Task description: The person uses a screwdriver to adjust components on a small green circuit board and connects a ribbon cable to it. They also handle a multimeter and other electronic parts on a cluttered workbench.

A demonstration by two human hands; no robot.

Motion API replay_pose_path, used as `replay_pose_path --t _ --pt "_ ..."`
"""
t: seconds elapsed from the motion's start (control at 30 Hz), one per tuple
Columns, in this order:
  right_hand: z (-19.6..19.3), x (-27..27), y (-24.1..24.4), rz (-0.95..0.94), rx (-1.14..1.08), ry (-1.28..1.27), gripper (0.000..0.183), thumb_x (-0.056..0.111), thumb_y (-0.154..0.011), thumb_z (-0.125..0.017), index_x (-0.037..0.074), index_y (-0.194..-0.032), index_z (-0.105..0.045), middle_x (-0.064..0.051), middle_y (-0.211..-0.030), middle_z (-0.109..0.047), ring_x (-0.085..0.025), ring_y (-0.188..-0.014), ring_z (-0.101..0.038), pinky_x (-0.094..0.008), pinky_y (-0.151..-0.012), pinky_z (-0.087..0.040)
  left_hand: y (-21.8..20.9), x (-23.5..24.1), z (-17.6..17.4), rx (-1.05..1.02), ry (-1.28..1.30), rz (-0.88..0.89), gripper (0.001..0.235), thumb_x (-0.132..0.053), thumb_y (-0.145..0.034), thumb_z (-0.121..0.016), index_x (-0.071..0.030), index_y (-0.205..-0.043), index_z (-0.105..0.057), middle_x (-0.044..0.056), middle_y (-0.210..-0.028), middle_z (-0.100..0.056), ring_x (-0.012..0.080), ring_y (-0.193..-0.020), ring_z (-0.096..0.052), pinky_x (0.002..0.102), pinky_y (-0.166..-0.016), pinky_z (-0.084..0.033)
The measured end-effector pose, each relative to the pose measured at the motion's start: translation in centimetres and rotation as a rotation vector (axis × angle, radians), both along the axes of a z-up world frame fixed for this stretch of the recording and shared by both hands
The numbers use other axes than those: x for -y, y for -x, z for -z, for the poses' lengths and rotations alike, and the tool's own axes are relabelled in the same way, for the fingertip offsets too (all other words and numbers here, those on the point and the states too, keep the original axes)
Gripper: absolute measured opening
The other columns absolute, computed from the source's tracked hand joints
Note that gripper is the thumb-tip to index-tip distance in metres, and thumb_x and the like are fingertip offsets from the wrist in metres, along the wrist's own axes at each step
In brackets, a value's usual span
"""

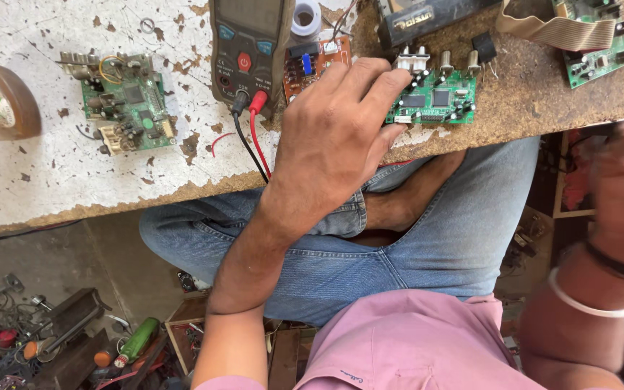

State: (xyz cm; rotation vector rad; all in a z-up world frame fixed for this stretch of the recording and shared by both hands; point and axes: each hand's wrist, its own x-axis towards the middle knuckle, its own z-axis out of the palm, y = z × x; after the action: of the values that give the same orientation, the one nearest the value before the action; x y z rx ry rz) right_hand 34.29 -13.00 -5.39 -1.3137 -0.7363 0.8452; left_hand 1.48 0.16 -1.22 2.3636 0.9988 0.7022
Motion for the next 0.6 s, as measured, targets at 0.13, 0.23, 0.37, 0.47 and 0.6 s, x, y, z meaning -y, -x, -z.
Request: replay_pose_path --t 0.13,0.23,0.37,0.47,0.6 --pt "-2.9 -1.2 6.9 -0.224 0.048 -0.041 0.016 0.001 -0.111 -0.067 0.003 -0.126 -0.062 -0.013 -0.127 -0.067 -0.02 -0.109 -0.074 -0.025 -0.084 -0.063 0.0 -0.1 0.0 0.01 -0.036 -0.008 0.042 -0.021 -0.087 -0.085 -0.009 -0.121 -0.064 0.006 -0.132 -0.058 0.0288 -0.119 -0.06 0.04 -0.1 -0.054" --pt "-5.4 -3.6 10.3 -0.334 0.364 0.026 0.019 -0.001 -0.104 -0.071 0.0 -0.123 -0.067 -0.014 -0.122 -0.068 -0.021 -0.104 -0.074 -0.025 -0.084 -0.064 0.0 -0.1 0.1 0.013 -0.04 -0.003 0.037 -0.021 -0.088 -0.085 -0.009 -0.118 -0.065 0.007 -0.135 -0.058 0.0291 -0.121 -0.06 0.041 -0.1 -0.053" --pt "-7.2 -6.1 12.5 -0.525 0.833 -0.05 0.018 -0.012 -0.1 -0.072 -0.008 -0.115 -0.063 -0.023 -0.116 -0.07 -0.031 -0.105 -0.072 -0.035 -0.091 -0.06 0.2 -0.1 0.3 0.035 -0.056 0.004 0.035 -0.021 -0.087 -0.085 -0.009 -0.114 -0.066 0.008 -0.133 -0.058 0.0306 -0.121 -0.059 0.042 -0.102 -0.053" --pt "-6.9 -7.1 12.7 -0.551 0.438 0.02 0.022 -0.013 -0.102 -0.067 -0.004 -0.113 -0.05 -0.019 -0.115 -0.067 -0.025 -0.111 -0.072 -0.031 -0.099 -0.062 0.3 -0.1 0.8 0.059 -0.058 0.012 0.033 -0.018 -0.087 -0.083 -0.008 -0.113 -0.066 0.008 -0.135 -0.059 0.0297 -0.121 -0.06 0.043 -0.106 -0.053" --pt "-5.9 -7.7 11.8 -0.605 0.438 0.11 0.027 -0.017 -0.099 -0.062 -0.002 -0.108 -0.042 -0.022 -0.113 -0.065 -0.026 -0.112 -0.071 -0.032 -0.093 -0.061 0.2 -0.1 1.5 0.073 -0.087 -0.008 0.03 -0.016 -0.089 -0.081 -0.007 -0.113 -0.066 0.01 -0.133 -0.062 0.0284 -0.119 -0.061 0.04 -0.101 -0.054"
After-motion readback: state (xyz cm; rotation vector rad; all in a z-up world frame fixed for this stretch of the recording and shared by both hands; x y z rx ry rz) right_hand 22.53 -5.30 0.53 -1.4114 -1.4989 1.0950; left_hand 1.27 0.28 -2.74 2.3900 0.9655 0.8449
